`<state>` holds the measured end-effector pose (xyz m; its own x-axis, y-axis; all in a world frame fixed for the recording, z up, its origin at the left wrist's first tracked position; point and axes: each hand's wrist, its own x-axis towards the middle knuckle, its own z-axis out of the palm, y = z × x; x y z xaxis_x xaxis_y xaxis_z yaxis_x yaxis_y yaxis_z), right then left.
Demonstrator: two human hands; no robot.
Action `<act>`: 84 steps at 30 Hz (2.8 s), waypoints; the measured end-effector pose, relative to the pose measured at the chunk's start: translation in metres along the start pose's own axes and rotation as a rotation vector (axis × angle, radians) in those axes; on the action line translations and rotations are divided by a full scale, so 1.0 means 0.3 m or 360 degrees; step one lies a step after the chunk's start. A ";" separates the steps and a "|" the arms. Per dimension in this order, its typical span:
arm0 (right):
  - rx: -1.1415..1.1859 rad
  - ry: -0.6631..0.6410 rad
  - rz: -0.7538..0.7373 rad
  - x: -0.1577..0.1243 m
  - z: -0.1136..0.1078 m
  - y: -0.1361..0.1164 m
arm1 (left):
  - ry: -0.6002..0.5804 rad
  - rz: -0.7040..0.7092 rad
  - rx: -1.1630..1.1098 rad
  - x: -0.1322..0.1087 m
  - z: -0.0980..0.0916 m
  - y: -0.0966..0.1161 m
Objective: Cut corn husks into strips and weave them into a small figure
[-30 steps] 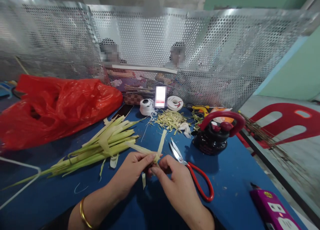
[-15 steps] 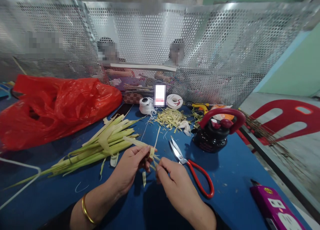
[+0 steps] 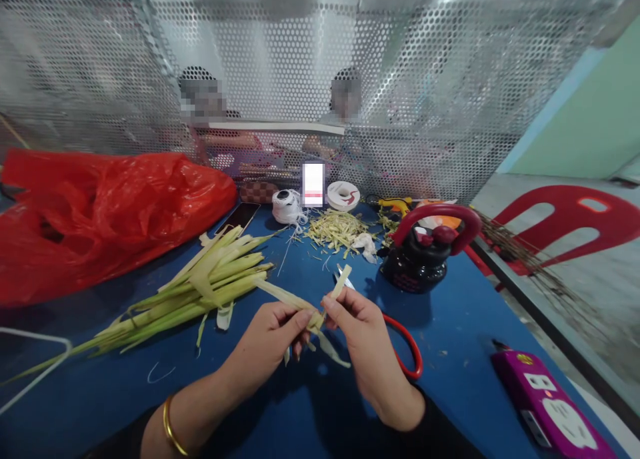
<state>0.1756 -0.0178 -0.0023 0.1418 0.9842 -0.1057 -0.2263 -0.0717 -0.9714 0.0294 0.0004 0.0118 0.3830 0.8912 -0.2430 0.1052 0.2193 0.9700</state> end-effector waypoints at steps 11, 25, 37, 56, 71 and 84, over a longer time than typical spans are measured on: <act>-0.0467 0.0198 -0.0219 -0.009 0.013 0.024 | 0.0036 0.0121 0.0209 -0.007 0.003 -0.007; -0.1075 0.0086 -0.0461 -0.019 0.006 0.043 | 0.0183 0.0143 0.0189 -0.007 0.031 -0.031; -0.0897 0.0147 -0.0492 -0.028 0.016 0.017 | 0.0145 0.0221 -0.0014 -0.014 0.036 -0.028; -0.0763 0.0338 -0.0449 -0.020 0.004 -0.012 | 0.0019 0.0354 0.0072 -0.018 0.026 -0.015; -0.0541 -0.0030 -0.0287 -0.037 0.032 0.006 | 0.0195 0.0297 0.0175 -0.013 0.024 -0.054; -0.0595 0.0064 -0.0290 -0.038 0.023 0.009 | 0.0323 0.0443 0.0350 -0.016 0.018 -0.030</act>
<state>0.1668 -0.0281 -0.0023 0.1865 0.9796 0.0743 0.1703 0.0422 -0.9845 0.0316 -0.0080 0.0043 0.2382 0.9696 0.0568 0.2252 -0.1120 0.9679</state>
